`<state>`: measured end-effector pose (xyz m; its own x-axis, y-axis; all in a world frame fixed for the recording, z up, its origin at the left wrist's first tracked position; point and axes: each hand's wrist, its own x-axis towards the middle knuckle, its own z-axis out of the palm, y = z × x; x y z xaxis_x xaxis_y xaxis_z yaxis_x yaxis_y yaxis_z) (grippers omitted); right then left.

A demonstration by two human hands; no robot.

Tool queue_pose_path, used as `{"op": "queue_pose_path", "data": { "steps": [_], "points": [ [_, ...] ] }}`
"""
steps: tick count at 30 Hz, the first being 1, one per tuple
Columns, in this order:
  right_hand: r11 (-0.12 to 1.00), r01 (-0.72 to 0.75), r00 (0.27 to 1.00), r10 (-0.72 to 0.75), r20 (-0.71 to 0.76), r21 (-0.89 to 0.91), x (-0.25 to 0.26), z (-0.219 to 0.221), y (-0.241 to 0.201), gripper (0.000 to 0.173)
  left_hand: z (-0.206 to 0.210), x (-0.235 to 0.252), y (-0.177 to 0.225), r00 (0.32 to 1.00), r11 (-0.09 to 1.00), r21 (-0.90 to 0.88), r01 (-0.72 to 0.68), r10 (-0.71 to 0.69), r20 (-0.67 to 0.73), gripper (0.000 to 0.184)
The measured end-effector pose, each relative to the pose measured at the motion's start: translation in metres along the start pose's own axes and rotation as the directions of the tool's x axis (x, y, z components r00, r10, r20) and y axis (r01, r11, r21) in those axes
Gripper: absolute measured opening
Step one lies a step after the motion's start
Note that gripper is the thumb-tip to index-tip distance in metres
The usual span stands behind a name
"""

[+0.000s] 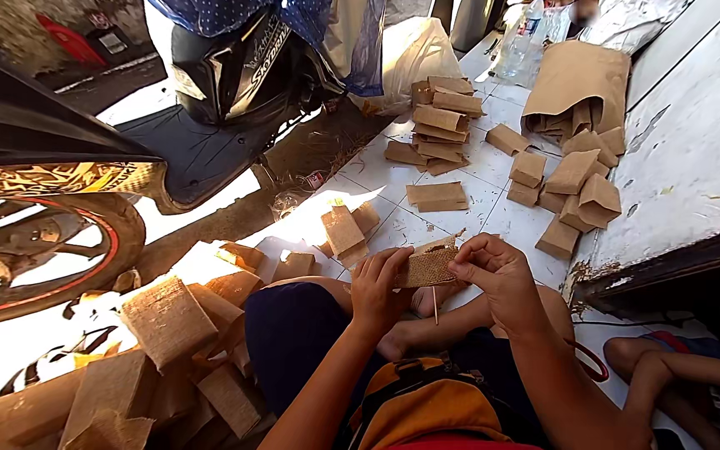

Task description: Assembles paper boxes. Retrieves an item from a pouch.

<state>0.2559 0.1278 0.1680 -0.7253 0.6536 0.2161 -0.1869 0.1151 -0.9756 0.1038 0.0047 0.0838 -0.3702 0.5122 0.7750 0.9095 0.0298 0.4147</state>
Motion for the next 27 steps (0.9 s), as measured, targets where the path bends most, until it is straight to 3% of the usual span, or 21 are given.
{"op": "queue_pose_path", "data": {
  "steps": [3,5,6,8,12,16,19,24,27],
  "points": [
    [1.0,-0.008,0.999,0.007,-0.05,-0.016,0.0,-0.003,0.004,0.017,0.001,0.0,-0.002,0.997,0.998,0.041,-0.052,0.054,-0.055,0.043],
    [0.972,0.064,0.992,-0.086,-0.09,-0.227,-0.003,-0.002,0.006,0.012,0.001,0.0,0.0,0.996,0.996,0.075,-0.056,0.061,-0.067,0.04],
    [0.923,0.104,0.987,-0.143,-0.079,-0.37,-0.005,-0.002,0.005,0.01,0.001,0.0,0.001,0.996,0.995,0.088,-0.051,0.057,-0.068,0.04],
    [0.799,0.16,0.975,-0.219,-0.034,-0.58,-0.01,0.001,0.003,0.021,0.001,0.001,0.003,0.997,0.993,0.115,-0.033,0.042,-0.071,0.04],
    [0.637,0.209,0.967,-0.245,0.062,-0.742,-0.017,0.01,0.0,0.039,0.004,0.004,0.008,0.994,0.984,0.175,-0.031,0.048,-0.094,0.037],
    [0.499,0.25,0.927,-0.372,0.056,-0.83,-0.014,0.026,0.011,0.03,0.012,0.003,0.014,0.99,0.979,0.201,-0.022,0.05,-0.134,0.04],
    [0.496,0.271,0.886,-0.464,0.012,-0.825,-0.011,0.033,0.023,0.015,0.019,-0.002,0.018,0.99,0.987,0.161,0.007,0.015,-0.137,0.044],
    [0.406,0.228,0.895,-0.446,0.026,-0.885,-0.008,0.029,0.024,0.024,0.018,-0.005,0.015,0.997,0.972,0.235,0.007,0.01,-0.071,0.04],
    [0.411,0.253,0.856,-0.516,0.005,-0.876,-0.004,0.03,0.033,0.015,0.019,-0.004,0.018,0.997,0.961,0.275,-0.035,0.053,-0.059,0.039]
  ]
}}
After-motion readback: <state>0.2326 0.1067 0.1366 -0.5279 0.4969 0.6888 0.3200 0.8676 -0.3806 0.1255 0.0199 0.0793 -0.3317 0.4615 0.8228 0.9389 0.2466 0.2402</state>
